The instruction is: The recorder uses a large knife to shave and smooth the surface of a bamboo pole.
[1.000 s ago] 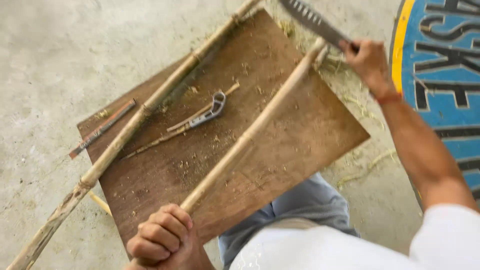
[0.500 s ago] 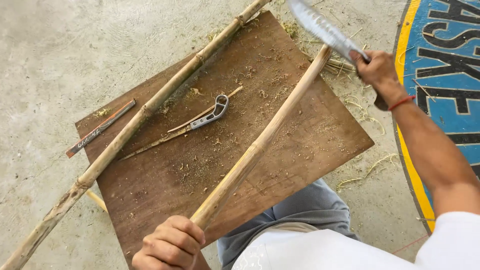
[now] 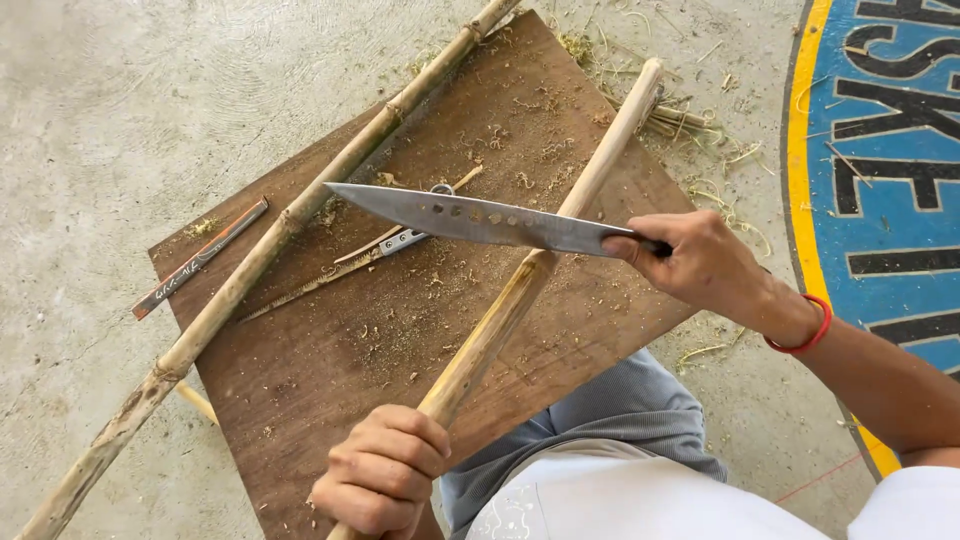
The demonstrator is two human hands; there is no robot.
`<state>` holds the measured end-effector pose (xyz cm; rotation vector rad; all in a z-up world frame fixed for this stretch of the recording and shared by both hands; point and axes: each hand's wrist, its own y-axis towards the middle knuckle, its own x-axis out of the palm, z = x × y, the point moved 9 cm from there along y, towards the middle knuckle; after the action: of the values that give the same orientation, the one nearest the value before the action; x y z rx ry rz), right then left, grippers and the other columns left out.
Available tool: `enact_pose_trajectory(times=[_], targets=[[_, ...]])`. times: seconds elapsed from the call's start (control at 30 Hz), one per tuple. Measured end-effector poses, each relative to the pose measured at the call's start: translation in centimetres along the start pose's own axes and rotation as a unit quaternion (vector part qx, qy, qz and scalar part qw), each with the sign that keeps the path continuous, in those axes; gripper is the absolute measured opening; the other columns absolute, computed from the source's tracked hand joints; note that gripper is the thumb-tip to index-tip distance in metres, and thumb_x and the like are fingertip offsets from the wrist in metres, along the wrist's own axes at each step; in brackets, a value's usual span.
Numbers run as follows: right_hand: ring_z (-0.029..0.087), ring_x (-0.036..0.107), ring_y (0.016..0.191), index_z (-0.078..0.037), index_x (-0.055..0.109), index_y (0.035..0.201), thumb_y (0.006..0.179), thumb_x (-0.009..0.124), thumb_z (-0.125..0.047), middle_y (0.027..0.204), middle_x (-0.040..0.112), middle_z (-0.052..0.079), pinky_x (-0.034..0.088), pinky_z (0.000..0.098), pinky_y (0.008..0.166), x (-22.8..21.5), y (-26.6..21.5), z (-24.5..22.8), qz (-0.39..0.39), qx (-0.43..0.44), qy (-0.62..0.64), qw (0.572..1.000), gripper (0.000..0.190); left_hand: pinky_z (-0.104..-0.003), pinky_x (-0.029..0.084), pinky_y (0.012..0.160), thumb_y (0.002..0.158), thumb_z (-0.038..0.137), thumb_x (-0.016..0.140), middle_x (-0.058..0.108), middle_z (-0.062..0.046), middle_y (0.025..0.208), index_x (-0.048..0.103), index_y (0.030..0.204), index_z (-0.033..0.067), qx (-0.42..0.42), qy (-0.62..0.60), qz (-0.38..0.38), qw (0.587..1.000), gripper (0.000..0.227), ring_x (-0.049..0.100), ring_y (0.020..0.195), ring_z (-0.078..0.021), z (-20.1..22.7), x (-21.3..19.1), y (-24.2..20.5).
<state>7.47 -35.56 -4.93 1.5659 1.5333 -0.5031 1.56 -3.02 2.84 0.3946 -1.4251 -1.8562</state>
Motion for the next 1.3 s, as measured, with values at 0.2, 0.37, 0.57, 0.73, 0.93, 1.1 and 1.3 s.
enact_pose_trajectory(times=[0.2,0.37,0.57,0.73,0.93,1.1,1.3], targets=[[0.014,0.048,0.036,-0.008,0.077,0.101,0.105,0.059,-0.040,0.055,0.061,0.004,0.037,0.0351,0.032,2.4,1.5,13.2,-0.055,0.137,-0.011,0.989,0.037,-0.034,0.056,0.046,0.076,-0.004,0.067,0.053,-0.005,0.046,0.049,0.054,0.0065,0.000,-0.002,-0.028,1.000,0.030,0.056,0.039,-0.0181,0.3,-0.9,-0.5],[0.015,0.055,0.048,-0.007,0.078,0.093,0.113,0.059,-0.054,0.058,0.060,0.008,0.045,0.0366,0.047,-1.1,4.6,26.7,0.020,0.182,-0.132,0.974,0.054,-0.034,0.055,0.045,0.078,-0.004,0.065,0.052,-0.005,0.046,0.048,0.054,0.0065,-0.011,-0.012,-0.005,1.000,0.030,0.055,0.038,-0.0182,0.4,-0.8,-0.7],[0.019,0.055,0.049,-0.005,0.077,0.094,0.113,0.063,-0.051,0.059,0.059,0.010,0.044,0.0407,0.048,-1.9,4.4,20.9,0.060,0.176,-0.136,0.973,0.051,-0.035,0.056,0.045,0.080,-0.005,0.063,0.052,-0.005,0.046,0.048,0.056,0.0068,-0.019,0.001,0.012,1.000,0.031,0.055,0.038,-0.0191,-0.6,-0.5,-0.4],[0.018,0.047,0.047,-0.005,0.076,0.092,0.104,0.068,-0.040,0.054,0.055,0.010,0.037,0.0410,0.044,-1.1,0.4,5.8,0.022,0.150,-0.001,0.988,0.037,-0.034,0.054,0.045,0.077,0.002,0.068,0.051,-0.004,0.046,0.046,0.057,0.0090,-0.013,0.021,0.052,0.998,0.030,0.055,0.039,-0.0186,-1.1,-1.0,-0.9],[0.013,0.048,0.037,-0.006,0.078,0.094,0.096,0.066,-0.035,0.054,0.061,0.002,0.035,0.0355,0.034,1.4,2.3,8.2,-0.048,0.043,0.045,0.997,0.031,-0.035,0.054,0.047,0.102,0.038,0.062,0.045,-0.001,0.045,0.042,0.057,0.0108,-0.048,0.052,0.145,0.987,0.056,0.050,0.038,-0.0167,-0.5,-1.6,-3.5],[0.017,0.060,0.052,-0.004,0.078,0.099,0.111,0.059,-0.057,0.059,0.062,0.011,0.049,0.0378,0.050,0.3,5.3,23.6,0.016,0.154,-0.109,0.982,0.057,-0.032,0.052,0.041,0.102,0.046,0.060,0.042,0.002,0.042,0.039,0.055,0.0135,-0.039,0.067,0.152,0.985,0.060,0.047,0.034,-0.0139,-0.2,-2.1,-3.0],[0.020,0.060,0.053,-0.008,0.079,0.101,0.112,0.061,-0.054,0.064,0.063,0.011,0.047,0.0409,0.050,-1.1,5.6,24.1,0.049,0.176,-0.168,0.969,0.051,-0.032,0.054,0.039,0.101,0.033,0.062,0.046,0.001,0.040,0.041,0.054,0.0124,-0.038,0.076,0.110,0.990,0.056,0.049,0.033,-0.0145,0.1,-1.4,-2.9]])
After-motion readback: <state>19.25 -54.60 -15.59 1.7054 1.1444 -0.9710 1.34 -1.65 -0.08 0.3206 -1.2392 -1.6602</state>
